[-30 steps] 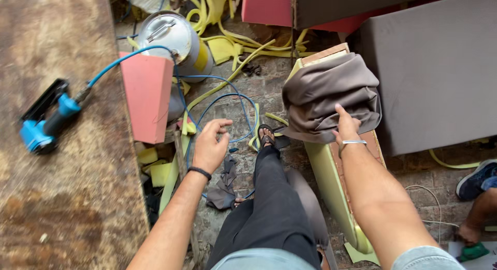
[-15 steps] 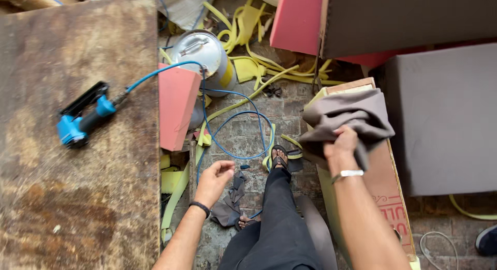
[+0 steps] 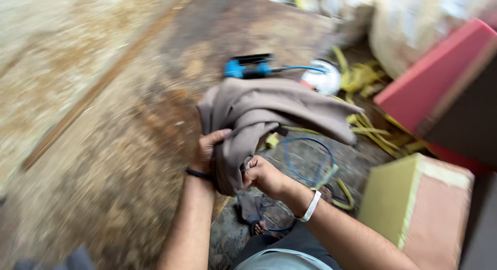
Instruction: The person fits a white plastic strip into a brown upholstered armrest, then uses a hammer and nails to secure it. They retrieve nails from a wooden box, hammer them in, and later use a staple gun to attach fabric. The person also handles a large yellow foam cushion.
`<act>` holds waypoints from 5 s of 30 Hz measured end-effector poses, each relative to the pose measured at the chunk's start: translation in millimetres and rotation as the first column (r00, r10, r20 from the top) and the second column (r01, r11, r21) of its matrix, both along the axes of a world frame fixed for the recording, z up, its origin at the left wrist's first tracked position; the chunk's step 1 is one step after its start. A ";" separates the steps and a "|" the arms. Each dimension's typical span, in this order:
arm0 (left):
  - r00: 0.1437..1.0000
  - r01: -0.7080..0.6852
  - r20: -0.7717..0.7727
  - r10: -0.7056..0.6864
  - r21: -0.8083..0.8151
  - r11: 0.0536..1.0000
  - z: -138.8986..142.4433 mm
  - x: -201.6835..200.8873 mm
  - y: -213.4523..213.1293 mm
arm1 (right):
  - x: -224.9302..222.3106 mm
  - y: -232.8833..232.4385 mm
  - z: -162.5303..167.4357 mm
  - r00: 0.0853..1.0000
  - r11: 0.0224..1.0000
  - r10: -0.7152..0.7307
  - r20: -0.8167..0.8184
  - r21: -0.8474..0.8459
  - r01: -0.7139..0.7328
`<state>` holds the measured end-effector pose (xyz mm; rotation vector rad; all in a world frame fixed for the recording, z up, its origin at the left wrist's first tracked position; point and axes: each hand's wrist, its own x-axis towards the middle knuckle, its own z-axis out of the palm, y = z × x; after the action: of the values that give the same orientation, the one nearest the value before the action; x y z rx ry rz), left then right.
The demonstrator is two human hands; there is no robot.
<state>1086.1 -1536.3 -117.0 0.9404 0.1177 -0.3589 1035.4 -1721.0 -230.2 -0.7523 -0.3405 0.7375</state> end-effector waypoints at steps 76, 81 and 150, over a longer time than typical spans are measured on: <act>0.013 0.472 -0.384 -0.923 0.816 -0.333 -328.7 -138.3 -592.0 | -513.5 -286.3 -249.8 -0.748 -0.151 -0.641 0.171 -0.984 -0.096; -0.005 0.406 -0.413 -0.911 0.831 -0.379 -340.2 -142.2 -607.8 | -514.9 -295.7 -274.7 -0.769 -0.174 -0.613 0.184 -0.980 -0.096; 0.233 -0.845 0.908 0.348 0.366 -0.389 389.4 -129.3 444.9 | 124.6 90.9 450.2 0.998 0.345 -0.041 0.046 -0.937 0.057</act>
<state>956.9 -1091.4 272.4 2.0113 0.5627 1.4644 1160.1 -1630.1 220.0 -1.8999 0.1738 0.8492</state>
